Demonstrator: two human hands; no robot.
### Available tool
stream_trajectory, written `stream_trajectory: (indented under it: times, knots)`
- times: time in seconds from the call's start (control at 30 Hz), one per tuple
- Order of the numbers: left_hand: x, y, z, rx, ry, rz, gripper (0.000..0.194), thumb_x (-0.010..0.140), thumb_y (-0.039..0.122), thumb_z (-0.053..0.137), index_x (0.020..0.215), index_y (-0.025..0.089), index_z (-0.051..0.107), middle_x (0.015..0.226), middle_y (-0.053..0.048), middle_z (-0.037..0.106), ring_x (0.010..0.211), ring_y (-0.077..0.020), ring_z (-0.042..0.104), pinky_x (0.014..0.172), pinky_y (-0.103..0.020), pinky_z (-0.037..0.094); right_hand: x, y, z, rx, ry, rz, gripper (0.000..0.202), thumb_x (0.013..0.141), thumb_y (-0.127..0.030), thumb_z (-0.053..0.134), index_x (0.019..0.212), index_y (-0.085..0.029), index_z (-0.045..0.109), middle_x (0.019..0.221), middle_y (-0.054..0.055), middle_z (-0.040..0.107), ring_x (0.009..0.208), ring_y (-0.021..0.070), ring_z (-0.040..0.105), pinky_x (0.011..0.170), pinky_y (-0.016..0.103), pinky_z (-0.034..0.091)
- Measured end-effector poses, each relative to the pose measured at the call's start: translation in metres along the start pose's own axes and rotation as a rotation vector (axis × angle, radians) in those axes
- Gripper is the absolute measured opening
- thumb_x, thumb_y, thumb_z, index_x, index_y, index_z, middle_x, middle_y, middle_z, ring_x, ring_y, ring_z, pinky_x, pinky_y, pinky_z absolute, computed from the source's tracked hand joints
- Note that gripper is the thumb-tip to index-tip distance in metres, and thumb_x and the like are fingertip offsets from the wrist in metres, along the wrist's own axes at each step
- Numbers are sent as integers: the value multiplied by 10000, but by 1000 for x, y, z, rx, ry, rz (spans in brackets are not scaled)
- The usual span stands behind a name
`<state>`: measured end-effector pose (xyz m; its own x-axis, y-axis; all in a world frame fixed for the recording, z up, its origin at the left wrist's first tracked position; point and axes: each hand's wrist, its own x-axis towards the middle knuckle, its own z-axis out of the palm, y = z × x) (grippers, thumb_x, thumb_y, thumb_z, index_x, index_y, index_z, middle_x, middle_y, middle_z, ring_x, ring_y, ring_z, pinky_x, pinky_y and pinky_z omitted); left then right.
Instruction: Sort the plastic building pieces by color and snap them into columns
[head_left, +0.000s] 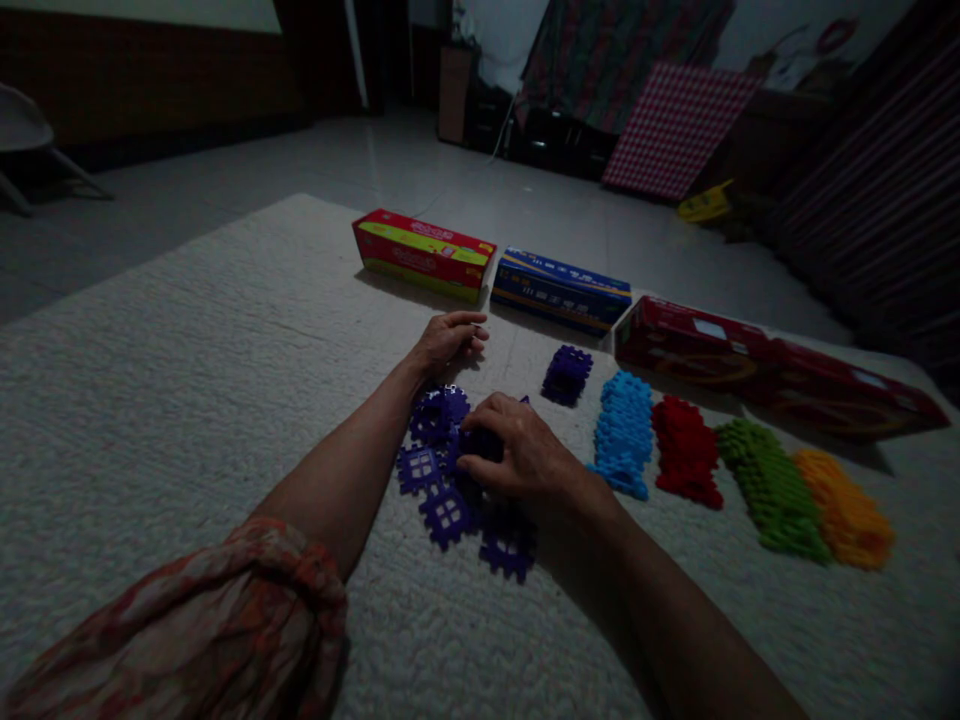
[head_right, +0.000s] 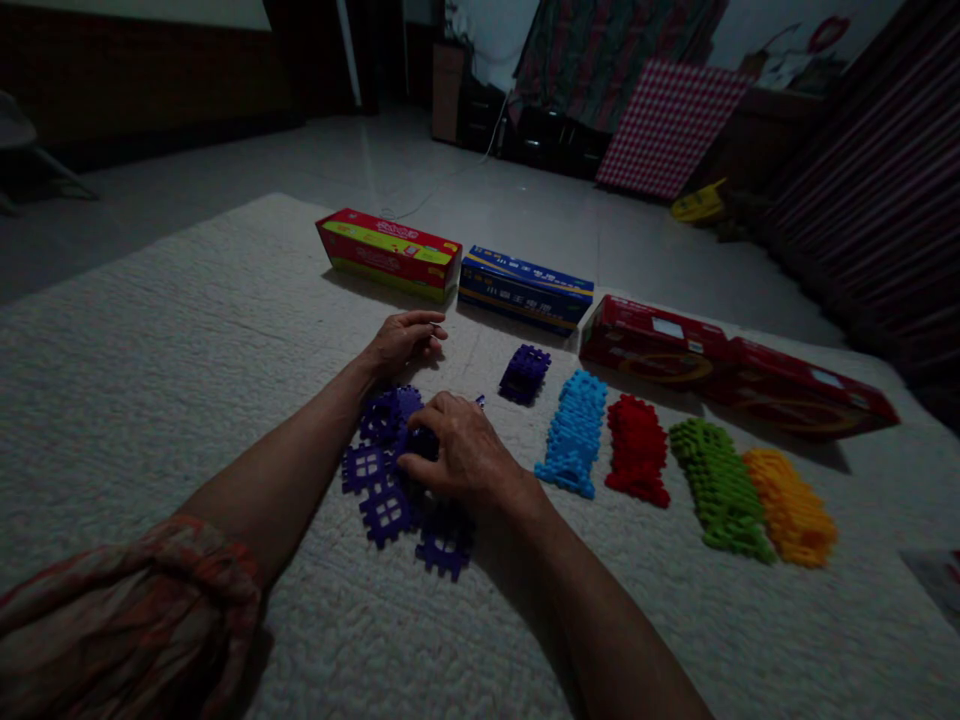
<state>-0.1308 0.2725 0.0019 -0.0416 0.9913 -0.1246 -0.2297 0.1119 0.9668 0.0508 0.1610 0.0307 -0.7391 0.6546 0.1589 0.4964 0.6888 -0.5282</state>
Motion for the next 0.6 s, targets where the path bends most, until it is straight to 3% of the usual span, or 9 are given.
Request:
stream_trajectory:
  times: [0.13, 0.33, 0.6]
  knots:
    - [1, -2, -1, 7, -12, 10, 220, 820, 54, 626, 1031, 105, 665, 763, -26, 704, 546, -56, 606, 523, -182, 462, -3, -8, -2, -101, -91, 44, 389, 784, -297, 792, 1134, -189, 663, 1080, 93, 629, 1025, 250, 571, 927, 412, 448]
    - [1, -3, -1, 23, -8, 10, 244, 809, 72, 642, 1050, 97, 670, 761, -26, 707, 547, -60, 612, 532, -183, 478, -2, -7, 2, -155, -79, 63, 459, 780, -306, 802, 1190, -198, 629, 1074, 92, 632, 1012, 258, 565, 908, 410, 439]
    - [-1, -1, 0, 22, 2, -3, 274, 800, 55, 618, 1065, 98, 674, 766, -28, 711, 551, -66, 616, 529, -181, 486, -1, -6, -4, 52, -22, 135, 203, 802, -117, 704, 989, -184, 659, 949, 47, 661, 875, 180, 602, 812, 311, 467]
